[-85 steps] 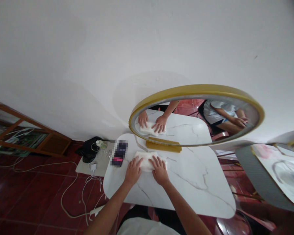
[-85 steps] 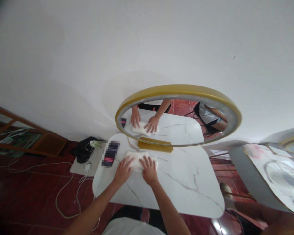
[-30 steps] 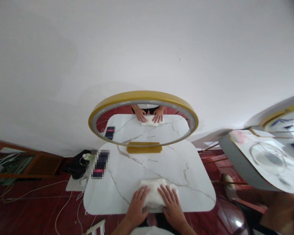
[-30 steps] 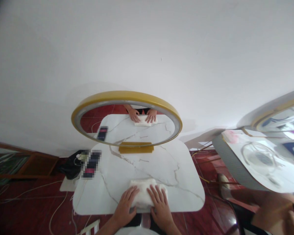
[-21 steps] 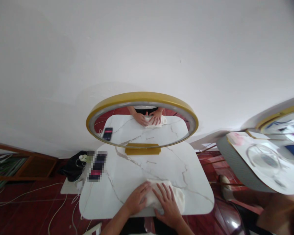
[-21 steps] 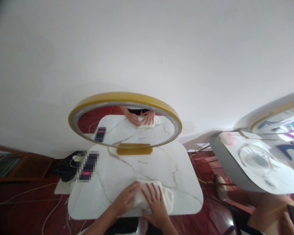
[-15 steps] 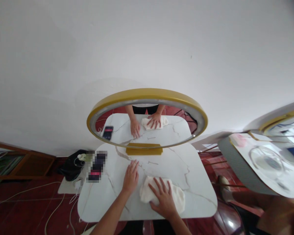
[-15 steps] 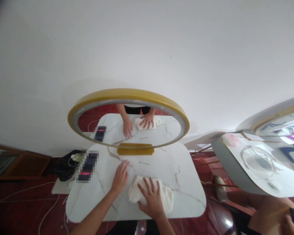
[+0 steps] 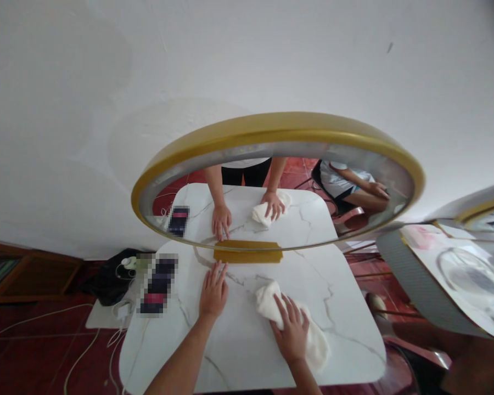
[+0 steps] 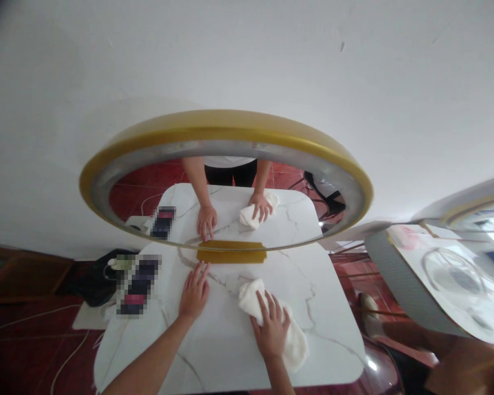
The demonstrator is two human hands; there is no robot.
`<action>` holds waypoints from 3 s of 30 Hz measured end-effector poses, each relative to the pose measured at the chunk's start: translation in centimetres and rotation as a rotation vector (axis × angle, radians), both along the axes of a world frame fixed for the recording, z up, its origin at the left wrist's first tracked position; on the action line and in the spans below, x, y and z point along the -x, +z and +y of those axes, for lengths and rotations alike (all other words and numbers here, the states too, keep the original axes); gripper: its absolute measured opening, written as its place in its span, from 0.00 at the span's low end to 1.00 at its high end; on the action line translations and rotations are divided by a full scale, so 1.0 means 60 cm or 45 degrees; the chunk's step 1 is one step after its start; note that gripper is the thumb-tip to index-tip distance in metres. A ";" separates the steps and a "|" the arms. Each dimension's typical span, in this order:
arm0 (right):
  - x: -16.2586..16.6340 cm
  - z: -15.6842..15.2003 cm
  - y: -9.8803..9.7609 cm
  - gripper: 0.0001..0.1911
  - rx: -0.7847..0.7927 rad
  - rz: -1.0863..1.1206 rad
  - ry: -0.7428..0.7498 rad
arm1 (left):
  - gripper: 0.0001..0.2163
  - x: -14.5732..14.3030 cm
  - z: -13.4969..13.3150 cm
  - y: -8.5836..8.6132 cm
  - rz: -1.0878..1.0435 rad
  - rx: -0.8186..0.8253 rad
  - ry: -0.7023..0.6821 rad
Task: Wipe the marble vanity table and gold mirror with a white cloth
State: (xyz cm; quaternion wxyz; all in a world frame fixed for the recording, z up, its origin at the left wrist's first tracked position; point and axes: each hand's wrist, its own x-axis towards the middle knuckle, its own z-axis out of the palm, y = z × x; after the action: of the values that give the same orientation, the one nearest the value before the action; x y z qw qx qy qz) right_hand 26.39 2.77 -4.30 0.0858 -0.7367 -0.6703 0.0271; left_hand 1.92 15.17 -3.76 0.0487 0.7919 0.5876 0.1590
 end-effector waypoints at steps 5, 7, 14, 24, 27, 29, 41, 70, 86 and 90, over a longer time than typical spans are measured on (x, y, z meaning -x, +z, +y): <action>-0.021 0.066 -0.001 0.29 -0.088 -0.035 -0.254 | 0.28 0.001 0.003 -0.003 -0.024 -0.013 0.028; -0.030 0.095 0.004 0.28 -0.100 -0.048 -0.289 | 0.29 0.001 0.004 -0.005 -0.017 -0.012 0.028; -0.057 0.169 0.025 0.28 -0.115 -0.118 -0.264 | 0.28 0.002 0.005 -0.009 0.029 0.006 0.007; -0.077 0.193 0.026 0.27 -0.146 -0.153 0.045 | 0.29 0.001 0.006 -0.010 0.020 -0.007 0.022; -0.075 0.184 0.030 0.28 -0.108 -0.161 0.275 | 0.29 0.000 0.006 -0.009 0.019 -0.009 0.028; -0.073 0.179 0.033 0.29 -0.085 -0.172 0.366 | 0.29 -0.001 0.006 -0.009 0.017 -0.010 0.032; -0.056 0.188 0.027 0.28 -0.129 -0.204 -0.109 | 0.29 0.000 0.005 -0.006 0.016 0.000 0.021; -0.039 0.164 0.028 0.30 -0.097 -0.167 0.165 | 0.30 -0.001 0.005 -0.007 0.031 -0.003 0.019; -0.034 0.164 0.023 0.29 -0.111 -0.160 0.074 | 0.29 -0.002 0.005 -0.006 0.018 -0.021 0.030; -0.029 0.163 0.019 0.30 -0.128 -0.184 0.058 | 0.30 -0.002 0.005 -0.007 0.021 -0.024 0.028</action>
State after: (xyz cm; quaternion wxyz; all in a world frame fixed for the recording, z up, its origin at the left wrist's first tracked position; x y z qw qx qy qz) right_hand 28.11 12.54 -3.13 0.0735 -0.7159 -0.6919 -0.0577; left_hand 2.06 15.45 -4.19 0.0347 0.7870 0.5953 0.1585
